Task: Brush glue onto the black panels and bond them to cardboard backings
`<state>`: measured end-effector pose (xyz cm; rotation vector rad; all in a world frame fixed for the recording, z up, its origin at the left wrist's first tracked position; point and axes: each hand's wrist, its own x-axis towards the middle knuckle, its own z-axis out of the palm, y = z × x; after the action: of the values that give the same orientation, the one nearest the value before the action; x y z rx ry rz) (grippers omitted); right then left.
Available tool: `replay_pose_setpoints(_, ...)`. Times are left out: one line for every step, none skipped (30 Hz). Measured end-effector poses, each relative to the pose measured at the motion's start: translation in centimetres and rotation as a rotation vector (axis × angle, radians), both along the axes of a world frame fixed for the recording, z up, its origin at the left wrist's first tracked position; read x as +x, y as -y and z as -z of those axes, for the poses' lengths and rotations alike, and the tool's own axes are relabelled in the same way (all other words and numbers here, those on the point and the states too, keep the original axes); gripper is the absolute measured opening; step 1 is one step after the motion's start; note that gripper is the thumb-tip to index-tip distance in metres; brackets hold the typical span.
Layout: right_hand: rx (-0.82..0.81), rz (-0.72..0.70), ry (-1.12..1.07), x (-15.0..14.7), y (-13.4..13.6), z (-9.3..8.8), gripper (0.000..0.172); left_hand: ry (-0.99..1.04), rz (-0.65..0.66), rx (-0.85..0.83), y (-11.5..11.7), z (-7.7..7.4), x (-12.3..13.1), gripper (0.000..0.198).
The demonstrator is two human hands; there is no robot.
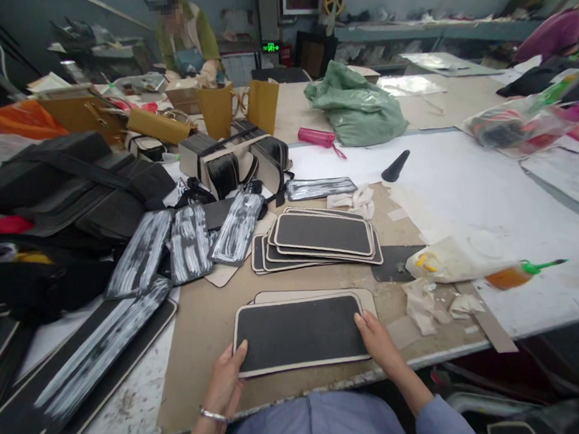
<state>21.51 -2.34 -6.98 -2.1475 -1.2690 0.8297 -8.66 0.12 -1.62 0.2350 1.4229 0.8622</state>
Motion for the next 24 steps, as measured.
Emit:
replay_pose_setpoints(-0.011,-0.005,0.010,-0.1,0.0,0.0,0.040,-0.014,0.002,-0.001,0.0,-0.1,0.1,0.019)
replay_pose_setpoints(-0.021,-0.010,0.021,-0.2,0.0,0.0,0.038,-0.022,0.005,-0.001,0.0,-0.1,0.1,0.019)
replay_pose_setpoints(-0.032,-0.015,0.033,-0.3,0.0,-0.1,0.036,-0.028,0.008,0.000,0.1,-0.2,0.2,0.020)
replay_pose_setpoints(-0.043,-0.020,0.046,-0.5,0.1,-0.1,0.035,-0.033,0.010,0.001,0.1,-0.2,0.3,0.020)
replay_pose_setpoints(-0.053,-0.026,0.060,-0.6,0.1,-0.2,0.034,-0.036,0.011,-0.001,0.1,-0.3,0.3,0.020)
replay_pose_setpoints(-0.063,-0.033,0.074,-0.6,0.1,-0.3,0.033,-0.041,0.010,-0.002,0.1,-0.4,0.3,0.020)
replay_pose_setpoints(-0.072,-0.042,0.089,-0.7,0.1,-0.4,0.033,-0.045,0.009,-0.007,0.1,-0.5,0.4,0.020)
replay_pose_setpoints(-0.079,-0.054,0.103,-0.7,0.0,-0.6,0.032,-0.050,0.007,-0.014,0.1,-0.6,0.4,0.020)
replay_pose_setpoints(-0.087,-0.070,0.117,-0.6,0.0,-0.8,0.031,-0.056,0.006,-0.021,0.0,-0.7,0.4,0.021)
replay_pose_setpoints(-0.095,-0.087,0.133,-0.5,-0.1,-1.0,0.030,-0.058,0.007,-0.025,0.0,-0.7,0.5,0.021)
replay_pose_setpoints(-0.105,-0.105,0.151,-0.3,-0.3,-1.2,0.030,-0.058,0.010,-0.026,0.0,-0.8,0.5,0.021)
replay_pose_setpoints(-0.116,-0.120,0.172,-0.2,-0.4,-1.5,0.029,-0.054,0.015,-0.025,-0.1,-0.8,0.5,0.021)
replay_pose_setpoints(-0.128,-0.134,0.198,0.0,-0.5,-1.8,0.028,-0.048,0.020,-0.022,-0.2,-0.8,0.5,0.020)
replay_pose_setpoints(-0.143,-0.142,0.229,0.1,-0.6,-2.0,0.027,-0.039,0.025,-0.017,-0.2,-0.8,0.5,0.020)
replay_pose_setpoints(-0.160,-0.145,0.266,0.1,-0.7,-2.2,0.025,-0.028,0.028,-0.011,-0.2,-0.7,0.5,0.020)
replay_pose_setpoints(-0.181,-0.143,0.307,0.0,-0.7,-2.3,0.024,-0.018,0.030,-0.005,-0.2,-0.6,0.5,0.019)
replay_pose_setpoints(-0.206,-0.138,0.352,-0.2,-0.7,-2.4,0.023,-0.010,0.030,0.003,-0.2,-0.5,0.5,0.019)
replay_pose_setpoints(-0.232,-0.131,0.398,-0.5,-0.7,-2.5,0.024,-0.003,0.031,0.010,-0.2,-0.4,0.5,0.019)
replay_pose_setpoints(-0.259,-0.123,0.442,-0.8,-0.7,-2.6,0.025,0.002,0.031,0.015,-0.2,-0.4,0.5,0.018)
replay_pose_setpoints(-0.284,-0.118,0.483,-1.2,-0.7,-2.7,0.027,0.005,0.033,0.019,-0.1,-0.3,0.4,0.017)
replay_pose_setpoints(-0.305,-0.116,0.517,-1.5,-0.7,-2.8,0.027,0.007,0.033,0.019,-0.1,-0.2,0.4,0.017)
replay_pose_setpoints(-0.323,-0.117,0.546,-1.8,-0.7,-3.0,0.028,0.010,0.036,0.019,0.0,-0.2,0.3,0.016)
replay_pose_setpoints(-0.338,-0.121,0.571,-2.0,-0.7,-3.1,0.028,0.015,0.038,0.019,0.0,-0.1,0.3,0.015)
replay_pose_setpoints(-0.351,-0.125,0.591,-2.2,-0.8,-3.3,0.028,0.020,0.041,0.021,0.1,0.0,0.2,0.015)
